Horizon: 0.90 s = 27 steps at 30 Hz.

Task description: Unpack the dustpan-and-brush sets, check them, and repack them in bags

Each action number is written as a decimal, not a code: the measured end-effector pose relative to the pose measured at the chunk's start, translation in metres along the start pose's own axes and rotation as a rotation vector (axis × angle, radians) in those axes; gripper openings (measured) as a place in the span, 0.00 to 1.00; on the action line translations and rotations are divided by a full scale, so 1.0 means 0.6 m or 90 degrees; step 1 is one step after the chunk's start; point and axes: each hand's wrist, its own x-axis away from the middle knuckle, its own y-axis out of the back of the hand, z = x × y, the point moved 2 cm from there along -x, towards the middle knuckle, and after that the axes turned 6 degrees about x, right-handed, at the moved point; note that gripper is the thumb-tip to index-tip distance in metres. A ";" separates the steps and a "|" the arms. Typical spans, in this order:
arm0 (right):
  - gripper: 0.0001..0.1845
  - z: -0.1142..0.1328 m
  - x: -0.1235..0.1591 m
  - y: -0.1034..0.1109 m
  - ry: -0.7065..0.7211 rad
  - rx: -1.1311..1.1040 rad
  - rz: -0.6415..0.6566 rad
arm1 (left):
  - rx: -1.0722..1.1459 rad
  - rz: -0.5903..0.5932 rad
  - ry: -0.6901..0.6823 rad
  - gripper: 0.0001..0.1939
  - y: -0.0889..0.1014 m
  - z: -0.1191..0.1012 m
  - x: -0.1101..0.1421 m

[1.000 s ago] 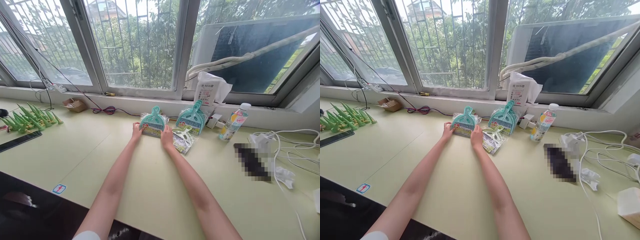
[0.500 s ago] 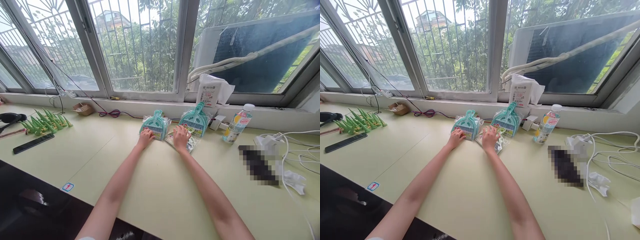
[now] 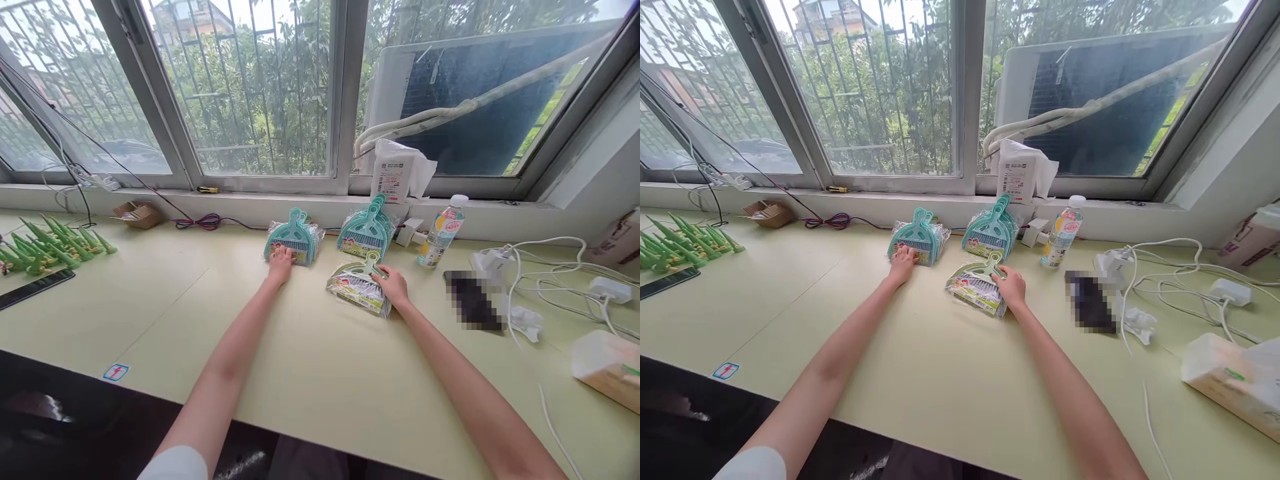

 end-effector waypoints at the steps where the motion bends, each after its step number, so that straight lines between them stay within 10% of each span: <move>1: 0.23 -0.010 0.009 0.006 0.002 -0.027 -0.015 | -0.003 -0.002 0.001 0.12 -0.002 -0.001 -0.003; 14: 0.18 -0.021 0.063 0.042 0.030 -0.124 0.019 | 0.013 -0.038 0.034 0.14 -0.009 -0.023 -0.045; 27: 0.17 -0.019 0.065 0.049 0.028 -0.169 0.032 | 0.110 -0.014 0.010 0.09 0.007 -0.007 0.017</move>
